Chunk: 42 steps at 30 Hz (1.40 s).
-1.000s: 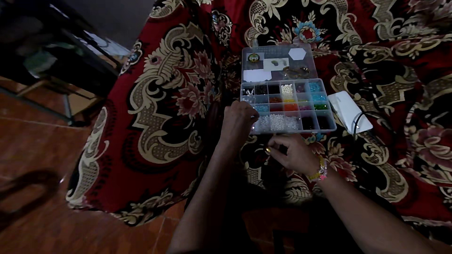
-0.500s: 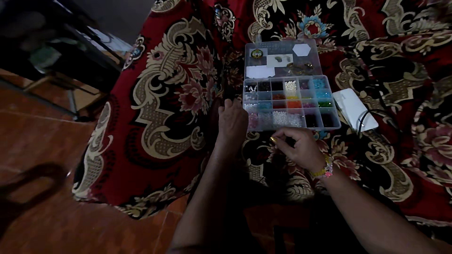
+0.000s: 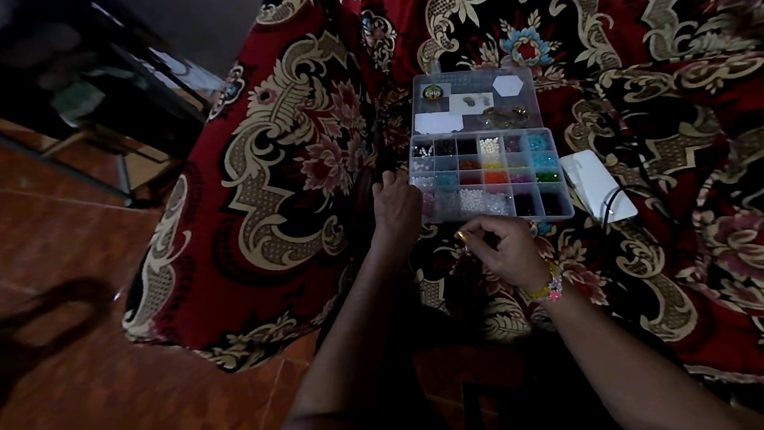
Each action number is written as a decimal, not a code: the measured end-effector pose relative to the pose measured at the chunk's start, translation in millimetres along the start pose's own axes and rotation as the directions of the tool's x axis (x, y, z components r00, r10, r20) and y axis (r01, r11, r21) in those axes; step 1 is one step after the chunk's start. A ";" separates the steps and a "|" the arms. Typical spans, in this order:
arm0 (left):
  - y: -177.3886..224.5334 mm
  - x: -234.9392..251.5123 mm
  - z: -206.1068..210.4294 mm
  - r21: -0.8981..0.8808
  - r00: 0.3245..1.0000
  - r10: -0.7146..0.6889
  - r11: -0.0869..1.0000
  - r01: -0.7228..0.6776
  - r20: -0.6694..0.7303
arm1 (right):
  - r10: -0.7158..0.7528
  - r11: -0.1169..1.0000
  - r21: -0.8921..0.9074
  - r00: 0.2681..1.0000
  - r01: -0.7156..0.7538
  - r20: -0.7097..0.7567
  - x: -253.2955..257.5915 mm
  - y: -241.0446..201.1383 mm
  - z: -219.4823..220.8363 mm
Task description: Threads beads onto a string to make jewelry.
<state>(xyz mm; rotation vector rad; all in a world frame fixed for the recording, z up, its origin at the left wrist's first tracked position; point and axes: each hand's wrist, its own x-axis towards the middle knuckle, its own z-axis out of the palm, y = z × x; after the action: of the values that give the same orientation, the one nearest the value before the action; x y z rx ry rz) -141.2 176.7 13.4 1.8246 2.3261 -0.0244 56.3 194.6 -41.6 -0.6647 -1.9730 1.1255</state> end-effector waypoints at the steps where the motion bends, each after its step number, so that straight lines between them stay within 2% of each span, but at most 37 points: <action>1: 0.1 0.5 -0.2 -0.004 1.000 -0.004 1.000 0.004 0.006 | 0.008 1.000 -0.008 1.000 -0.008 -0.005 0.0 -0.1 -1.2; 7: -4.1 0.7 -1.7 -0.033 1.000 0.003 0.999 -0.003 0.002 | 0.057 0.993 0.104 0.993 -0.046 -0.105 4.0 1.1 -12.0; 8: -7.3 0.2 -2.0 -0.069 0.999 0.013 0.997 -0.016 -0.042 | 0.076 0.988 0.141 0.989 -0.058 -0.125 4.6 0.7 -13.8; 10: -15.8 -1.0 -1.8 -0.200 0.973 0.061 0.974 -0.106 -0.221 | 0.131 0.972 0.217 0.976 -0.091 -0.176 5.9 -0.7 -16.8; 12: -20.8 0.7 -2.5 -0.411 0.937 0.061 0.888 -0.209 -0.343 | 0.234 0.936 0.317 0.945 -0.155 -0.229 8.4 -1.7 -18.3; 13: -20.4 0.5 -3.2 -0.571 0.939 0.048 0.783 -0.248 -0.342 | 0.285 0.910 0.372 0.925 -0.181 -0.249 9.6 -1.1 -18.6; 14: -18.6 -0.2 -4.8 -0.766 0.960 0.054 0.591 -0.253 -0.276 | 0.332 0.885 0.419 0.906 -0.203 -0.262 11.0 -0.8 -19.0; 15: -15.9 -0.7 -5.2 -0.924 0.979 0.095 0.326 -0.201 -0.180 | 0.368 0.862 0.456 0.891 -0.220 -0.267 12.5 -0.9 -19.5; 16: -11.2 -0.2 -5.3 -0.992 0.986 0.143 0.082 -0.100 -0.087 | 0.392 0.845 0.482 0.881 -0.232 -0.263 13.3 -1.4 -19.7; 17: -6.4 0.6 -5.1 -0.995 0.980 0.199 -0.096 0.006 -0.013 | 0.407 0.832 0.499 0.878 -0.242 -0.253 13.8 -2.1 -19.5; 18: -2.3 1.3 -4.0 -0.970 0.969 0.244 -0.221 0.099 0.043 | 0.409 0.828 0.506 0.878 -0.243 -0.247 14.1 -2.6 -18.9; 20: 2.4 2.3 3.5 -0.911 0.945 0.316 -0.360 0.201 0.084 | 0.398 0.828 0.510 0.886 -0.234 -0.239 13.2 -3.2 -17.1; 22: 4.4 3.2 10.4 -0.883 0.920 0.386 -0.404 0.238 0.071 | 0.386 0.830 0.510 0.892 -0.225 -0.235 12.1 -3.1 -15.3; 26: 4.0 6.4 18.8 -0.865 0.874 0.484 -0.416 0.282 0.053 | 0.385 0.829 0.517 0.889 -0.215 -0.248 11.3 -2.5 -13.7; 32: 2.3 8.3 20.4 -0.873 0.847 0.529 -0.385 0.300 0.058 | 0.381 0.821 0.531 0.893 -0.208 -0.241 11.5 -2.0 -13.5; 39: 1.2 9.1 20.2 -0.882 0.843 0.537 -0.378 0.280 0.037 | 0.375 0.817 0.539 0.897 -0.202 -0.232 11.3 -1.4 -13.1; 42: 2.1 8.6 18.7 -0.904 0.855 0.517 -0.351 0.245 0.031 | 0.348 0.848 0.485 0.916 -0.215 -0.201 10.2 -2.2 -13.7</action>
<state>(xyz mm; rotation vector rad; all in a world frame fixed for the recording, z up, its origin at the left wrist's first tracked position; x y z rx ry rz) -138.7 183.2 -6.1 0.7582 0.6842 1.0984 61.4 207.7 -31.6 -0.8257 -1.3243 1.5165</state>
